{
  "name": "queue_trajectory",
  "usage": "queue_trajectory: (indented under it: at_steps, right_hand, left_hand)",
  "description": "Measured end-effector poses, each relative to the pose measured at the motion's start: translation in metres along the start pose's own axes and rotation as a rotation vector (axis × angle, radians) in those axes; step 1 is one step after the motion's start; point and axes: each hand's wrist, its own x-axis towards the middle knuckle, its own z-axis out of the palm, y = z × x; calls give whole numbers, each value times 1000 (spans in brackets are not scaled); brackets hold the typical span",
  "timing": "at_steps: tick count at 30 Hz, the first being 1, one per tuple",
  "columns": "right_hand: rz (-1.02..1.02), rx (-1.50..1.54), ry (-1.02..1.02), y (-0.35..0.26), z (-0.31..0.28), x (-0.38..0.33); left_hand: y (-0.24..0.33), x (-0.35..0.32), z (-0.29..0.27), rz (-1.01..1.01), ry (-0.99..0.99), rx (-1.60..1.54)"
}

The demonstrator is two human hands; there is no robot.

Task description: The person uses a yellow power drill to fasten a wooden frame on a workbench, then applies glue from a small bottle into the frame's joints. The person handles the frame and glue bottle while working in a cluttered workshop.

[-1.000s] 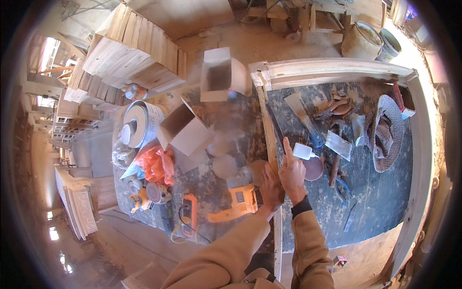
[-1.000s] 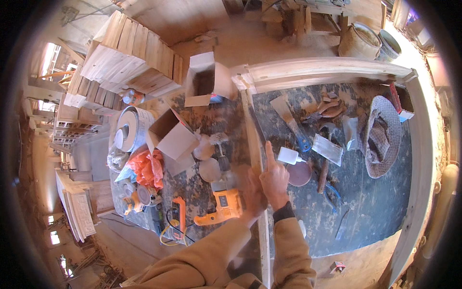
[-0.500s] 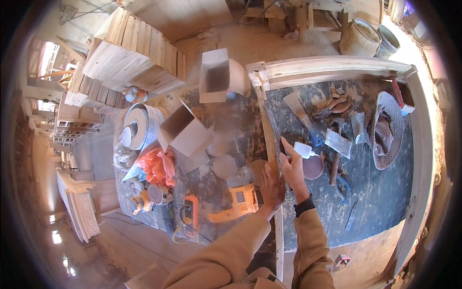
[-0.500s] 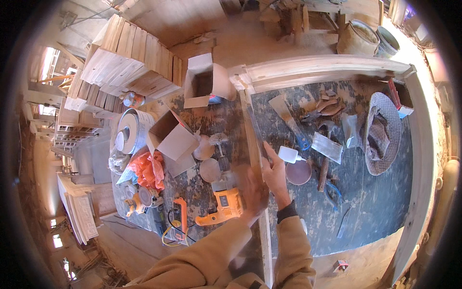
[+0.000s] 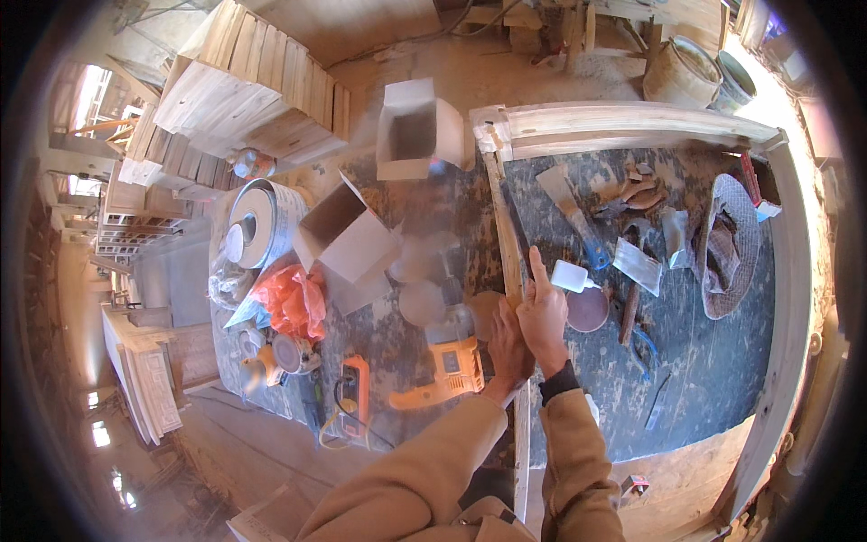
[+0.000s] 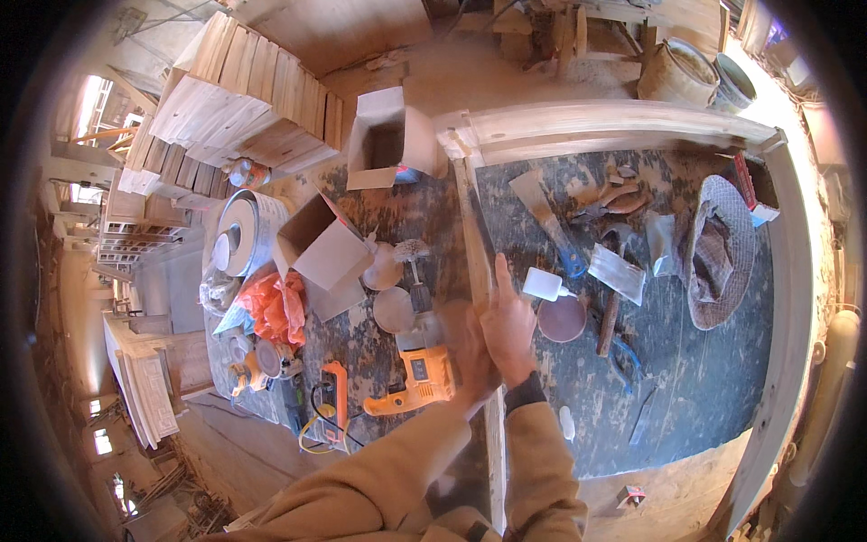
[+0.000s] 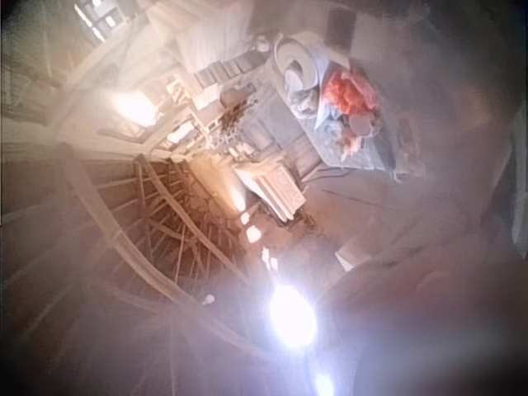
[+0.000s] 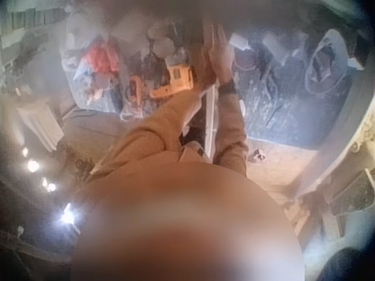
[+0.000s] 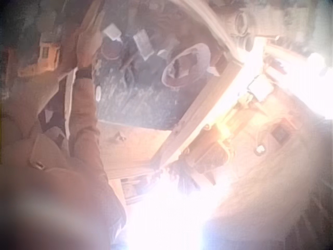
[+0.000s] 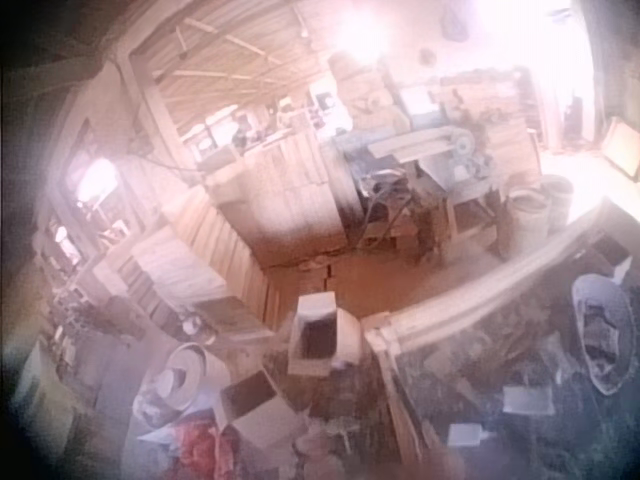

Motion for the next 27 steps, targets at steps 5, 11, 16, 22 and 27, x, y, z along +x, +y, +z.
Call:
queue_trajectory:
  at_steps: [5, 11, 16, 22, 27]
  right_hand:
    - [-7, -4, -31, 5, -2, 5]
    - [44, -72, -83, 13, 3, 16]
    - [-99, 413, 41, 25, 2, 23]
    - [25, 539, -330, 28, -15, 1]
    - [-29, 482, 49, 19, -20, -5]
  left_hand:
    - [4, 4, -2, 15, 34, -16]
    - [6, 7, -3, -8, -2, -26]
    - [6, 0, 4, 8, 138, 106]
    - [0, 3, 3, -17, 26, 30]
    - [9, 2, -4, -26, 78, 67]
